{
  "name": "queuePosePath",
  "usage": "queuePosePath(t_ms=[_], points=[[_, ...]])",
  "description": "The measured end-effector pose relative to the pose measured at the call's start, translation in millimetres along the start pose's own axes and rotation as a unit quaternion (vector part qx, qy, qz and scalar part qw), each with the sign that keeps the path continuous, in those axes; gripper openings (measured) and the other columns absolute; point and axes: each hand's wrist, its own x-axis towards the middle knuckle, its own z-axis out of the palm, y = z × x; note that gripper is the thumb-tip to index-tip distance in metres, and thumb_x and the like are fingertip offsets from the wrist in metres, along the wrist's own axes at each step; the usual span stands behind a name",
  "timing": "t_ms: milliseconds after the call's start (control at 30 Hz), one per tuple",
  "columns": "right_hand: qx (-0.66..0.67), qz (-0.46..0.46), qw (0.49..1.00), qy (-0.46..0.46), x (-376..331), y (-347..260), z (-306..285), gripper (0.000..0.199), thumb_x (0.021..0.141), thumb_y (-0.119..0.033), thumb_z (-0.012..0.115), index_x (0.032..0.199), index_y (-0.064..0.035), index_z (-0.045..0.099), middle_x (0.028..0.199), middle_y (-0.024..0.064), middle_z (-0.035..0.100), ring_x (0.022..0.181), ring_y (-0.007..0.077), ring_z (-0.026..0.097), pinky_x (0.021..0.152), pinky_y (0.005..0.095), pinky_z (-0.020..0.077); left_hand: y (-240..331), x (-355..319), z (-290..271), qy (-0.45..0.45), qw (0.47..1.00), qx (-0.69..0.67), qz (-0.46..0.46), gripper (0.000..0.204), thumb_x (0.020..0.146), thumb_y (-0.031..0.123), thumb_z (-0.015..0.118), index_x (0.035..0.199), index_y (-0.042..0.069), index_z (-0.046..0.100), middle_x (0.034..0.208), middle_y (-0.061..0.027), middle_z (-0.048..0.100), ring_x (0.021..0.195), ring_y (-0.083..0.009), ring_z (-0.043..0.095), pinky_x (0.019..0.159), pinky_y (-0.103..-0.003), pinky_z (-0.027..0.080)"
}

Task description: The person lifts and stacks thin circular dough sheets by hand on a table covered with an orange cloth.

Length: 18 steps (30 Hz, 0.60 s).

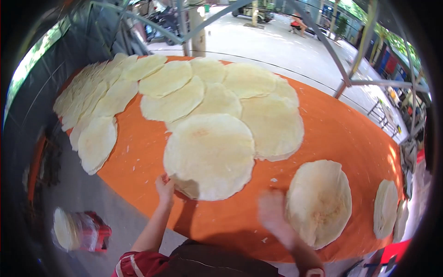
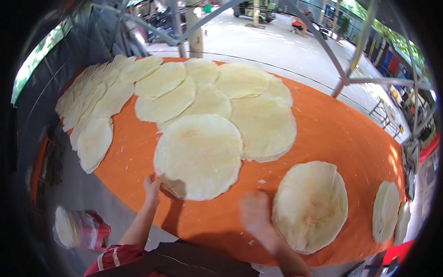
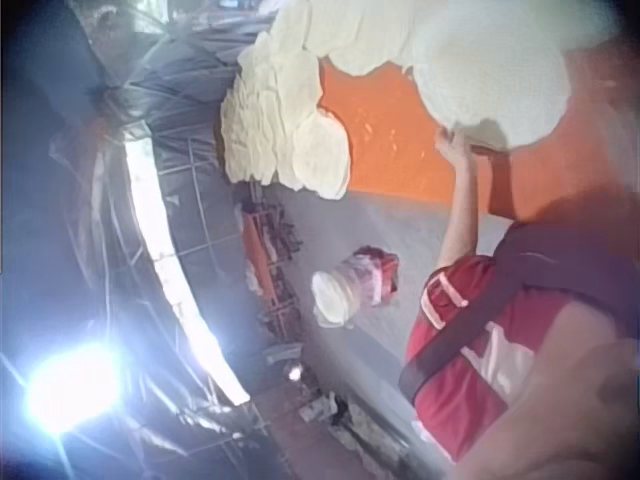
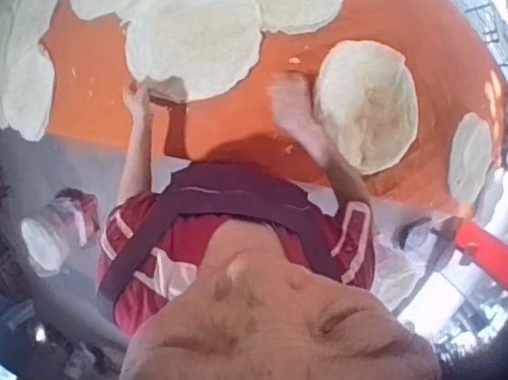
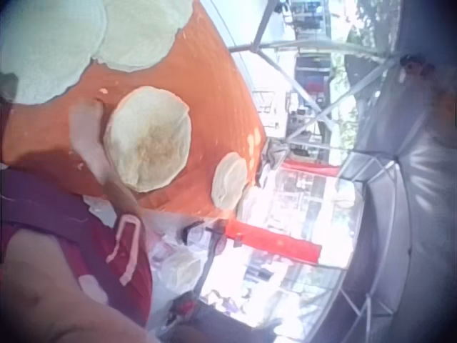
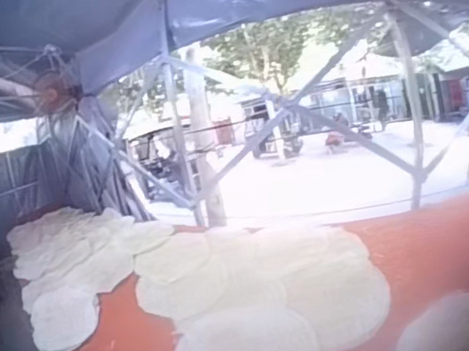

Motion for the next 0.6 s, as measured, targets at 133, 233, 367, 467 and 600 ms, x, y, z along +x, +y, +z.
queuePosePath(t_ms=[133, 233, 367, 467, 600], points=[[0.008, -0.181, 0.954, 0.241, 82, -104, 0, 0.030, 0.064, -0.005, 0.052, 0.093, 0.0010, 0.051, 0.098, 0.0167, 0.052, 0.095, 0.0316, 0.048, 0.083, 0.0506, 0.0348, 11, 8, -42, -0.045, 0.935, -0.207, -0.283, 0.035, 0.070, -0.002, 0.055, 0.104, -0.003, 0.047, 0.095, -0.0138, 0.054, 0.083, -0.0257, 0.056, 0.077, -0.040, 0.047], [0.040, -0.169, 0.955, 0.242, 109, -97, 26, 0.038, 0.063, -0.007, 0.056, 0.099, 0.0044, 0.050, 0.100, 0.0217, 0.053, 0.095, 0.0349, 0.052, 0.085, 0.0479, 0.0392, 21, 9, -61, -0.169, 0.908, -0.231, -0.306, 0.033, 0.074, 0.003, 0.059, 0.104, -0.002, 0.047, 0.095, -0.0154, 0.056, 0.083, -0.0260, 0.057, 0.076, -0.038, 0.048], [0.127, -0.142, 0.968, 0.162, 121, -119, -23, 0.036, 0.067, -0.006, 0.052, 0.100, 0.0073, 0.049, 0.090, 0.0193, 0.058, 0.084, 0.0302, 0.058, 0.079, 0.0335, 0.0445, 39, 18, -76, -0.324, 0.805, -0.314, -0.384, 0.035, 0.079, 0.013, 0.061, 0.108, -0.002, 0.047, 0.101, -0.0178, 0.056, 0.093, -0.0297, 0.057, 0.082, -0.043, 0.048], [0.084, -0.096, 0.992, 0.018, 109, -166, -33, 0.042, 0.073, -0.019, 0.057, 0.105, 0.0066, 0.048, 0.095, 0.0201, 0.057, 0.088, 0.0330, 0.057, 0.077, 0.0358, 0.0453, 59, 31, -62, -0.387, 0.792, -0.351, -0.315, 0.032, 0.081, 0.010, 0.059, 0.108, -0.003, 0.048, 0.102, -0.0173, 0.057, 0.092, -0.0277, 0.059, 0.080, -0.040, 0.050], [0.212, -0.082, 0.973, 0.028, 112, -190, -44, 0.061, 0.071, -0.034, 0.066, 0.113, 0.0052, 0.046, 0.107, 0.0221, 0.054, 0.099, 0.0354, 0.053, 0.082, 0.0377, 0.0443, 46, 46, -64, -0.432, 0.798, -0.331, -0.260, 0.036, 0.077, -0.004, 0.057, 0.110, -0.002, 0.047, 0.104, -0.0138, 0.058, 0.092, -0.0207, 0.059, 0.079, -0.032, 0.051]])
